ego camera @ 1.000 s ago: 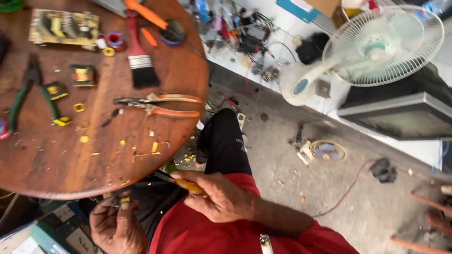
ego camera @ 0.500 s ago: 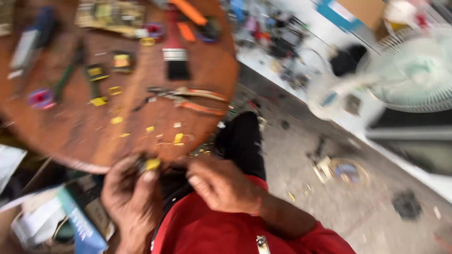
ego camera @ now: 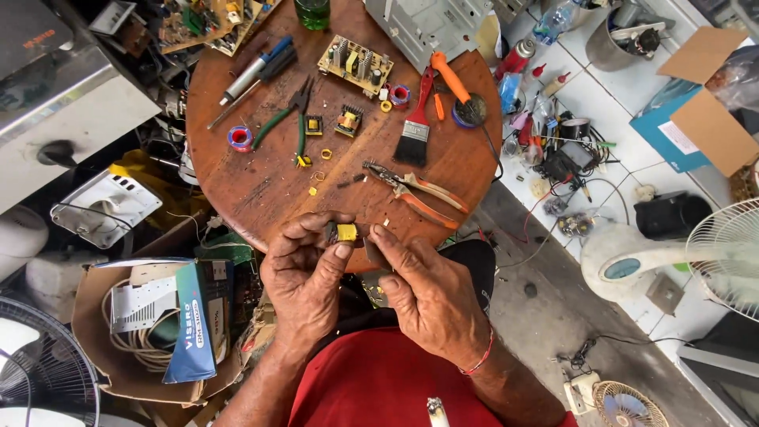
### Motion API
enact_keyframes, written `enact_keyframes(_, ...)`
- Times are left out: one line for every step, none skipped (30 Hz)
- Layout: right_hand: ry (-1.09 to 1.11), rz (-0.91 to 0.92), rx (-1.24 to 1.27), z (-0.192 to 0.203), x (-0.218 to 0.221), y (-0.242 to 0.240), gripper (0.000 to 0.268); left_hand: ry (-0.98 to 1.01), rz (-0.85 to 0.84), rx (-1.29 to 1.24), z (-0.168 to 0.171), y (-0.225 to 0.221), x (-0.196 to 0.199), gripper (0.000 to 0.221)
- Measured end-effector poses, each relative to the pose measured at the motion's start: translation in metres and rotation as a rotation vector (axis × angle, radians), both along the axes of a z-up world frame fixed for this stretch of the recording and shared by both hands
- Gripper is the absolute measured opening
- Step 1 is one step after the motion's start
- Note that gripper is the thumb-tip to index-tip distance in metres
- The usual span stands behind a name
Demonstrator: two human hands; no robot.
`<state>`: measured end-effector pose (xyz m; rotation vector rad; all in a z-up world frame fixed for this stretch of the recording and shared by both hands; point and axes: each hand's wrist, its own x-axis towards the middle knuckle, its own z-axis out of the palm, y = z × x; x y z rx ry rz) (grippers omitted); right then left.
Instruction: Repairing a small electronic transformer by stripping wire insulation and preparing the core.
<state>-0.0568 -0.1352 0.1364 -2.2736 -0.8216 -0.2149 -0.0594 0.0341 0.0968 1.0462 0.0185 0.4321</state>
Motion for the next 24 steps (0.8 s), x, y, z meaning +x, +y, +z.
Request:
enact_keyframes(-0.002, 0.002, -0.001, 0.001, 0.000, 0.001, 0.048, -0.002, 0.002, -0.001, 0.002, 0.001, -0.001, 0.029)
enact_keyframes(-0.032, 0.020, -0.024, 0.001, 0.000, 0.001, 0.048, -0.031, 0.010, 0.032, 0.004, 0.002, -0.001, 0.029)
enact_keyframes(-0.062, 0.039, -0.047, 0.002, -0.001, 0.001, 0.049, -0.060, 0.018, 0.065, 0.006, 0.003, -0.002, 0.029)
enact_keyframes(-0.063, 0.038, -0.048, 0.006, -0.001, 0.003, 0.049, -0.062, 0.017, 0.063, 0.003, 0.004, -0.003, 0.029)
enact_keyframes(-0.068, 0.058, -0.045, 0.010, 0.000, 0.005, 0.047, -0.051, 0.065, 0.114, -0.001, 0.004, -0.004, 0.031)
enact_keyframes(-0.072, 0.077, -0.041, 0.013, 0.000, 0.008, 0.046, -0.041, 0.111, 0.165, -0.004, 0.005, -0.004, 0.033)
enact_keyframes(-0.073, 0.075, -0.042, 0.013, -0.001, 0.008, 0.046, -0.042, 0.108, 0.164, -0.006, 0.005, -0.004, 0.033)
enact_keyframes(-0.050, 0.069, -0.050, 0.013, -0.001, 0.008, 0.046, -0.064, 0.115, 0.181, -0.007, 0.005, -0.005, 0.033)
enact_keyframes(-0.027, 0.064, -0.058, 0.012, -0.002, 0.008, 0.047, -0.086, 0.122, 0.198, -0.009, 0.006, -0.005, 0.033)
enact_keyframes(-0.027, 0.063, -0.059, 0.012, -0.002, 0.007, 0.047, -0.085, 0.120, 0.198, -0.007, 0.006, -0.005, 0.033)
enact_keyframes(-0.047, 0.056, -0.066, 0.012, -0.003, 0.007, 0.047, -0.107, 0.119, 0.219, -0.005, 0.006, -0.005, 0.031)
enact_keyframes(-0.066, 0.050, -0.073, 0.011, -0.003, 0.007, 0.047, -0.127, 0.117, 0.240, -0.003, 0.006, -0.006, 0.029)
enact_keyframes(-0.064, 0.049, -0.073, 0.011, -0.003, 0.008, 0.047, -0.125, 0.116, 0.240, -0.002, 0.006, -0.005, 0.029)
enact_keyframes(-0.076, 0.037, -0.079, 0.011, -0.003, 0.009, 0.046, -0.163, 0.138, 0.301, -0.001, 0.007, -0.005, 0.027)
enact_keyframes(-0.088, 0.026, -0.085, 0.011, -0.003, 0.009, 0.046, -0.201, 0.160, 0.363, 0.000, 0.007, -0.005, 0.024)
enact_keyframes(-0.086, 0.027, -0.085, 0.012, -0.003, 0.009, 0.046, -0.199, 0.161, 0.363, 0.003, 0.007, -0.006, 0.024)
enact_keyframes(-0.072, 0.029, -0.085, 0.013, -0.002, 0.009, 0.045, -0.189, 0.198, 0.453, 0.007, 0.008, -0.007, 0.022)
enact_keyframes(-0.057, 0.029, -0.085, 0.013, -0.002, 0.009, 0.045, -0.177, 0.233, 0.544, 0.010, 0.009, -0.007, 0.022)
enact_keyframes(-0.055, 0.030, -0.085, 0.014, -0.002, 0.009, 0.045, -0.175, 0.233, 0.545, 0.008, 0.010, -0.007, 0.022)
enact_keyframes(-0.038, 0.032, -0.072, 0.014, -0.002, 0.009, 0.045, -0.203, 0.236, 0.554, 0.007, 0.010, -0.006, 0.022)
enact_keyframes(-0.021, 0.034, -0.058, 0.014, -0.001, 0.009, 0.044, -0.230, 0.238, 0.564, 0.005, 0.011, -0.006, 0.022)
enact_keyframes(-0.017, 0.034, -0.058, 0.013, -0.001, 0.009, 0.044, -0.226, 0.238, 0.565, 0.006, 0.009, -0.005, 0.022)
enact_keyframes(-0.013, 0.035, -0.060, 0.012, 0.000, 0.010, 0.044, -0.223, 0.190, 0.476, 0.007, 0.007, -0.005, 0.021)
enact_keyframes(-0.011, 0.034, -0.062, 0.011, 0.000, 0.011, 0.044, -0.221, 0.142, 0.387, 0.008, 0.005, -0.004, 0.021)
